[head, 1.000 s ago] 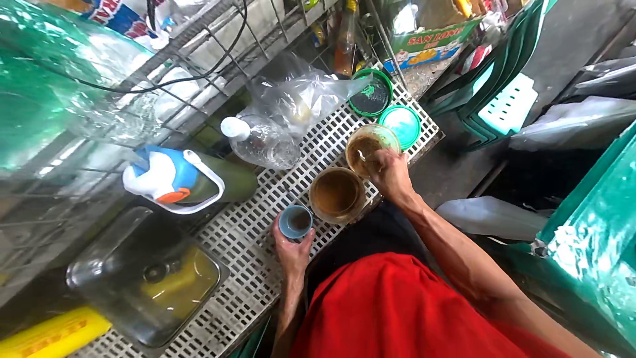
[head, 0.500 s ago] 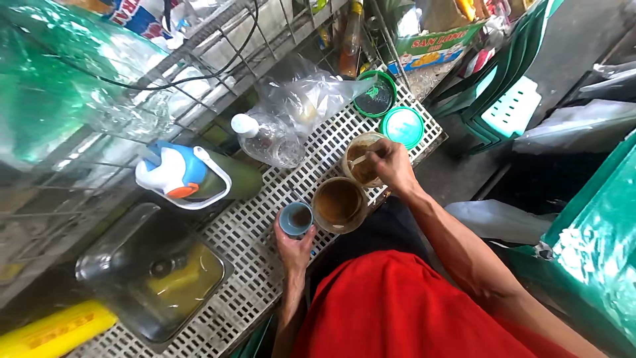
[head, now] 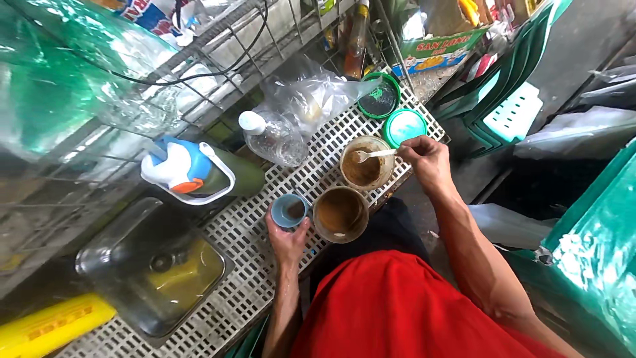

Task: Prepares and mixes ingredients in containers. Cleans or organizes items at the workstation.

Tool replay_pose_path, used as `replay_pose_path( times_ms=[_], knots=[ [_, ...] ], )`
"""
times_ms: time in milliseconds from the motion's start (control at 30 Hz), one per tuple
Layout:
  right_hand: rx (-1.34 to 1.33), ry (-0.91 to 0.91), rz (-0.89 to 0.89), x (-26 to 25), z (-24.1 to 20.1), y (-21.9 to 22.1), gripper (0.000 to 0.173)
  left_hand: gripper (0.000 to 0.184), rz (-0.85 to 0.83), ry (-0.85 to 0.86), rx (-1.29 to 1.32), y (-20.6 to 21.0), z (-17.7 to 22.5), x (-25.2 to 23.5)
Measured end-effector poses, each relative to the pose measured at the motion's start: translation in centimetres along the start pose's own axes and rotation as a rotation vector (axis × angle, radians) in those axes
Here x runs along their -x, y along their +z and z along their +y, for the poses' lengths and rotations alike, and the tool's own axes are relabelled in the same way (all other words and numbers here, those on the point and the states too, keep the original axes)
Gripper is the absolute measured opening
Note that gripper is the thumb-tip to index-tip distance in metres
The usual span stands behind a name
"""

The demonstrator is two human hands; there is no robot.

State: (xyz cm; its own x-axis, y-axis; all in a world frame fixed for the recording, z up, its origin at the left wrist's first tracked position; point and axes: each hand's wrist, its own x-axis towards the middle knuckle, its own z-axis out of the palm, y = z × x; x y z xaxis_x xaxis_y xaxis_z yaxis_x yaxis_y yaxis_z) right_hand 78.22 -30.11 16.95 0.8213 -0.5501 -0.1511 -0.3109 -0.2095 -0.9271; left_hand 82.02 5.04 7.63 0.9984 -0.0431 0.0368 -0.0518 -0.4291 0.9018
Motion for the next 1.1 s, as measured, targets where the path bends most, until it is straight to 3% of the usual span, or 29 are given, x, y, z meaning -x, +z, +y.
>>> replay_pose_path(
  times_ms=[167, 333, 467, 600, 700, 1000, 1100],
  knots=[
    [-0.126, -0.045, 0.009, 0.7, -1.2, -1.5, 0.010, 0.095, -0.055, 0.072, -0.002, 0.2, 2.3, -2.3],
    [-0.348, -0.256, -0.032, 2.6, -4.1, 0.3, 0.010, 0.093, -0.105, 0.143, -0.010, 1.0, 4.1, -3.4],
    [-0.146, -0.500, -0.096, 4.3, -5.4, 3.6, 0.010, 0.094, -0.139, 0.127, -0.016, 1.3, 4.7, -3.4],
    [0.173, -0.869, -0.164, 4.4, -3.9, 6.8, 0.011, 0.094, -0.139, 0.146, -0.005, 1.5, 4.4, -3.5],
    [0.269, -1.029, -0.159, 4.2, -2.8, 7.8, 0.012, 0.092, -0.155, 0.133, -0.004, 1.5, 4.0, -3.6],
    [0.289, -1.117, -0.124, 3.4, -1.4, 8.4, 0.011, 0.093, -0.192, 0.105, -0.029, 2.1, 4.0, -4.6],
    [0.245, -1.057, -0.123, 3.3, -1.4, 8.7, 0.010, 0.093, -0.218, 0.102, -0.007, 2.4, 3.7, -4.9]
  ],
)
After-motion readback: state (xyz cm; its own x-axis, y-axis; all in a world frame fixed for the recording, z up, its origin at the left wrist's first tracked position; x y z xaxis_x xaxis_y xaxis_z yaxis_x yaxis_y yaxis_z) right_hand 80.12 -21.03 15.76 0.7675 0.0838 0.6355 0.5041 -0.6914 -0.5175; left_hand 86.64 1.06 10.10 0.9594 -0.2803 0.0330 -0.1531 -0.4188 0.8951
